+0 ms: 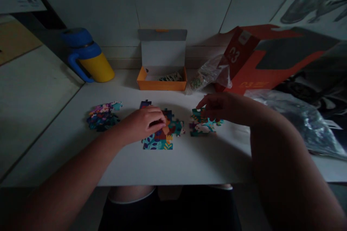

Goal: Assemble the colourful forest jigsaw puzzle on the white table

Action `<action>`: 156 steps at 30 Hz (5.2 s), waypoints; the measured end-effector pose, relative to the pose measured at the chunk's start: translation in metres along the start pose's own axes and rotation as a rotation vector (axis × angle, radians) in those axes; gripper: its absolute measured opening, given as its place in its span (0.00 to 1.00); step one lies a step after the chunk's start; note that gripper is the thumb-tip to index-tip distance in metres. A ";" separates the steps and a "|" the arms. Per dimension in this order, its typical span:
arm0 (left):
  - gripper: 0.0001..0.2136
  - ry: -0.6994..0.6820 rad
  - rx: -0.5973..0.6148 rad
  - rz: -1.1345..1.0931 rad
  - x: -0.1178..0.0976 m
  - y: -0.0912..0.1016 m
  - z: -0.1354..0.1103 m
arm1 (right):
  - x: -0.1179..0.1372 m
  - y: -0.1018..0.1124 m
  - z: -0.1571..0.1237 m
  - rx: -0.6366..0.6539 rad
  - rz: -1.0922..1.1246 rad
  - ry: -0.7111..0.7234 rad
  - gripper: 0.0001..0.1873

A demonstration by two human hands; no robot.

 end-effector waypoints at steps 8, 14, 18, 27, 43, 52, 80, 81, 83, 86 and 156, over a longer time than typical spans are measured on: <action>0.06 0.010 0.034 0.029 0.005 0.000 -0.001 | -0.012 0.004 -0.008 0.159 0.080 -0.039 0.23; 0.06 0.009 0.029 0.038 0.009 -0.001 -0.003 | -0.018 0.011 -0.011 0.118 -0.026 -0.083 0.20; 0.08 0.017 0.042 0.040 0.007 0.000 -0.003 | -0.027 0.022 -0.023 0.145 -0.111 -0.148 0.18; 0.08 0.021 0.038 0.023 0.005 0.002 -0.001 | -0.033 0.022 -0.029 0.237 -0.170 -0.271 0.15; 0.09 0.030 0.056 0.039 0.005 0.002 -0.001 | -0.033 0.014 -0.020 0.253 -0.278 -0.375 0.14; 0.08 0.028 0.048 0.025 0.004 0.002 0.000 | -0.033 0.012 -0.020 0.217 -0.322 -0.405 0.12; 0.24 0.876 -0.072 0.015 0.054 0.109 -0.083 | -0.020 -0.011 0.011 -0.340 -0.667 -0.163 0.23; 0.24 0.865 -0.038 0.044 0.051 0.108 -0.082 | -0.020 -0.012 0.011 -0.344 -0.678 -0.148 0.23; 0.22 0.846 0.016 0.108 0.044 0.107 -0.079 | -0.021 -0.013 0.012 -0.329 -0.684 -0.126 0.22; 0.18 0.813 0.042 0.123 0.037 0.106 -0.074 | -0.022 -0.013 0.012 -0.309 -0.653 -0.124 0.22; 0.15 0.853 -0.802 -0.719 -0.056 -0.019 -0.111 | -0.003 -0.028 0.025 -0.313 -0.513 -0.110 0.18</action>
Point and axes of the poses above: each hand's wrist, its own z-axis towards the middle knuckle, its own y-axis out of the back of the hand, x = y × z, the point moved 1 cm from there along z, towards the middle knuckle, and after that the axes turned 9 degrees about -z, right-handed, at the moved point
